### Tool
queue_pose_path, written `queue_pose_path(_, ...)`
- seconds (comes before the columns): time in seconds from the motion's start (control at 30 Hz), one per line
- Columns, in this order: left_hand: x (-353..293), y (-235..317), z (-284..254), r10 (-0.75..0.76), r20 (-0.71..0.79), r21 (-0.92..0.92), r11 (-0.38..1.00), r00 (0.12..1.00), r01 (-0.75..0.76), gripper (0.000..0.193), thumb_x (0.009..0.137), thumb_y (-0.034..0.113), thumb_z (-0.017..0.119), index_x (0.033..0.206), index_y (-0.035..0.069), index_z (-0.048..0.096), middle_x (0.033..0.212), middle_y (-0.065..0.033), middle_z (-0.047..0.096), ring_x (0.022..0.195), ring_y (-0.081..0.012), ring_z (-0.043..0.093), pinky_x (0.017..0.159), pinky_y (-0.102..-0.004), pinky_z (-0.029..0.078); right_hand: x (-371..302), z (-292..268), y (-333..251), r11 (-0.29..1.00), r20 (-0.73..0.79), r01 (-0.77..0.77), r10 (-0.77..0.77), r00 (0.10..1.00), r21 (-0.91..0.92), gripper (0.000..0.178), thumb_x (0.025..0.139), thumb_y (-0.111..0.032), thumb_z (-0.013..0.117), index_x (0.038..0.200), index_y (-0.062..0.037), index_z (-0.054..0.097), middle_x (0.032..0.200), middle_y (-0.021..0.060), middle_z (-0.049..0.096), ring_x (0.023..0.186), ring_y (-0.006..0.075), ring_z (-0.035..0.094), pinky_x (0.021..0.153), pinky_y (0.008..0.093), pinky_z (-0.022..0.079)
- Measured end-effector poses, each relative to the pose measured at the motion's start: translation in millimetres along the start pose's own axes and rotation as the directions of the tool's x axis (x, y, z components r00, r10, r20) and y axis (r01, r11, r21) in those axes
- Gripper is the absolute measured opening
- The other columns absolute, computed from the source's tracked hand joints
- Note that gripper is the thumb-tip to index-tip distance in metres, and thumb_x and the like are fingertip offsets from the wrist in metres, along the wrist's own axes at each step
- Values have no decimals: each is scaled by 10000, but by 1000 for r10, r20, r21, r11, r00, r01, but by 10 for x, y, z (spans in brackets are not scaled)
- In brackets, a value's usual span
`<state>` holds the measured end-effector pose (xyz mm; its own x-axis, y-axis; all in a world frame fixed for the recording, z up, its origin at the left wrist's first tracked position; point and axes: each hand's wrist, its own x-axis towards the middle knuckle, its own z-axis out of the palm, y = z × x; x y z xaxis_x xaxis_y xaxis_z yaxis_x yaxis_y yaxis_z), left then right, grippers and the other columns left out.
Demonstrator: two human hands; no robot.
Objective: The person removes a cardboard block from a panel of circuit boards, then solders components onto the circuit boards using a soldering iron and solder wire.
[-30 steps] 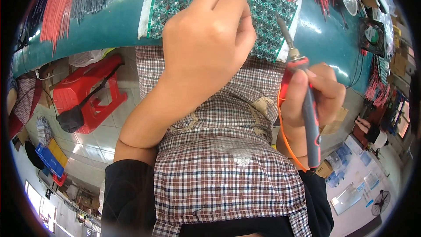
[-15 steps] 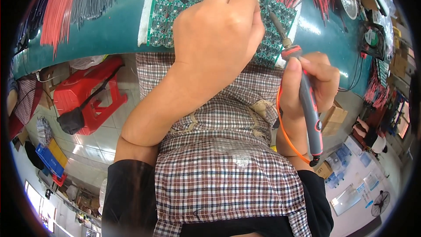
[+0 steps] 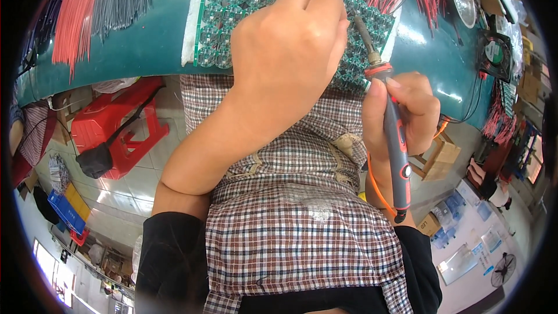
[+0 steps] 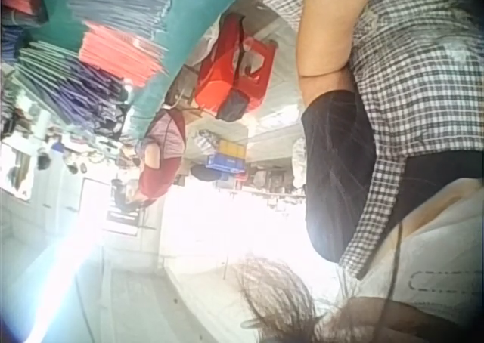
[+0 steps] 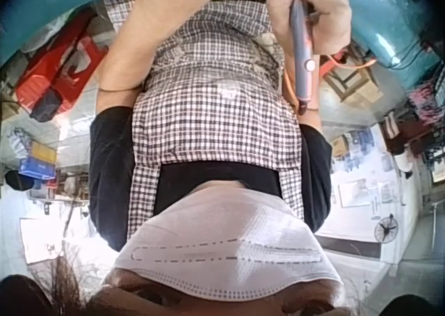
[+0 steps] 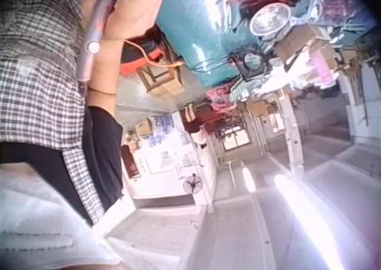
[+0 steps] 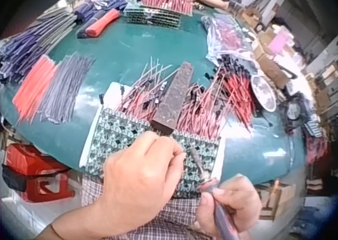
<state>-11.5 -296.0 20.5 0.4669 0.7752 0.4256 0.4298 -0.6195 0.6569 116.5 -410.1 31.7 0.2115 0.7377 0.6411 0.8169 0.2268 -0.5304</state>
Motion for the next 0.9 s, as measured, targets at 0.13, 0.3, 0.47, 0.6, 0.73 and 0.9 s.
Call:
queue_pose_path(0.13,5,11,-53,-10,-12,-23,1000,1000,9,95,795,54,752,851,78,678,779,-15,632,526,-132,562,486,-276,433,15,-39,4,998,-6,-4,5,1000,57,266,772,43,762,907,-22,541,665,62,569,522,160,548,465,264,419)
queue_pose_path(0.3,-26,5,-149,-26,-33,-33,999,999,25,95,787,41,745,844,76,677,764,-4,610,475,-93,489,471,-255,389,47,-159,-77,993,-48,-50,55,997,108,244,802,56,717,913,-18,513,664,45,531,510,133,487,474,265,362)
queue_pose_path(0.47,-21,-13,-166,-44,-40,5,999,998,44,102,781,38,746,845,78,678,767,-7,608,469,-97,465,465,-265,382,52,-75,-60,989,14,-46,45,999,142,259,790,55,735,924,-13,524,688,63,560,535,137,535,468,255,396)
queue_pose_path(0.6,-17,-40,-137,-24,-67,-4,1000,997,24,105,779,40,748,846,79,679,769,-9,610,494,-113,482,468,-276,388,60,-14,-27,990,19,-31,29,999,136,264,780,54,746,920,-9,531,688,72,575,541,140,556,469,253,421)
queue_pose_path(0.73,-21,-82,-116,19,-69,4,1000,997,-18,113,775,103,731,803,77,624,758,-70,581,562,-271,622,489,-361,500,51,36,-29,989,5,-46,45,999,140,260,774,58,750,908,-8,538,675,75,580,535,141,560,475,256,436)
queue_pose_path(0.9,-41,-71,-132,-30,-54,-15,999,998,29,105,780,32,747,847,68,675,785,-27,627,600,-150,603,516,-279,454,37,83,-24,991,-3,-51,52,999,126,267,768,46,768,910,-6,547,681,81,588,550,149,576,486,264,454)
